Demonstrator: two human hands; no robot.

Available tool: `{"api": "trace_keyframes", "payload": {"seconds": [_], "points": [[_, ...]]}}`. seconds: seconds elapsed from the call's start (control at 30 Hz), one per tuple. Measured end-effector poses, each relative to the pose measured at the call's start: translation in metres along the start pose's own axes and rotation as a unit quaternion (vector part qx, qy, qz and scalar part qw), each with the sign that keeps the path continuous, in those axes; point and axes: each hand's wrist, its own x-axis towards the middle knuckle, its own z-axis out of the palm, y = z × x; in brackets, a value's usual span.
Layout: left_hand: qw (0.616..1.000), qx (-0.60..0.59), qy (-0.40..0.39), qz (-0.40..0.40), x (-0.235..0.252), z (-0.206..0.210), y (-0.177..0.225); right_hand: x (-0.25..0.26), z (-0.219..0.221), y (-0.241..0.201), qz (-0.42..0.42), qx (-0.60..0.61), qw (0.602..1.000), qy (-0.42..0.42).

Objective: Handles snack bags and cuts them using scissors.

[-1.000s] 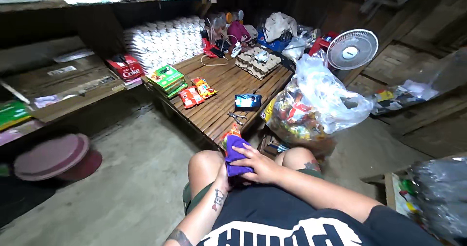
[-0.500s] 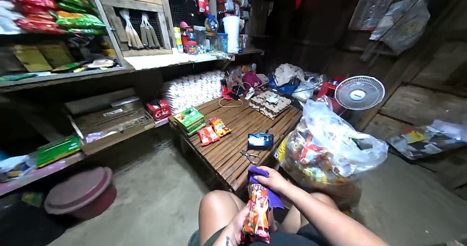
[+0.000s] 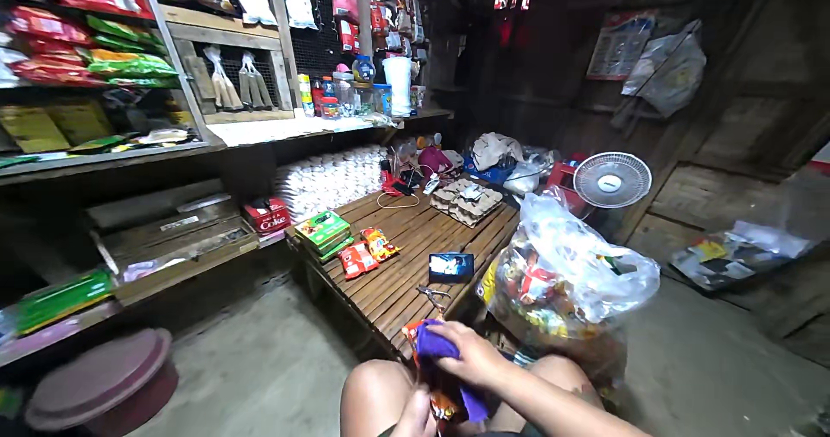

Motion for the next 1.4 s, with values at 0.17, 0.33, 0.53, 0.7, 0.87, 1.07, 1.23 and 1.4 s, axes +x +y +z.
{"api": "trace_keyframes", "payload": {"seconds": [0.17,0.33,0.53,0.7,0.87,1.07,1.23,1.4], "points": [[0.999,-0.032,-0.005,-0.001,0.001,-0.002,0.000,0.007,0.051,0.034,-0.028,-0.094,0.994,-0.045],[0.998,-0.052,0.033,0.024,-0.005,-0.009,0.000,-0.008,0.057,0.026,-0.107,-0.127,0.984,-0.066],[0.998,0.029,-0.045,-0.017,-0.003,-0.003,0.003,0.016,0.036,0.021,-0.017,-0.153,0.988,0.005],[0.991,0.039,-0.126,-0.028,0.005,-0.010,-0.001,0.041,0.010,0.023,0.067,-0.148,0.987,-0.001],[1.000,-0.001,0.025,-0.012,0.001,-0.001,0.003,0.016,0.043,0.013,0.003,-0.171,0.984,-0.047],[0.992,-0.013,0.121,0.023,-0.011,-0.002,0.008,-0.013,0.051,0.031,-0.172,-0.116,0.970,-0.125],[0.997,-0.016,0.069,0.013,-0.007,-0.005,0.006,-0.007,0.049,0.034,-0.158,-0.121,0.974,-0.108],[0.995,0.012,-0.097,-0.039,0.001,-0.010,0.000,0.029,0.029,0.031,-0.040,-0.128,0.991,-0.025]]}}
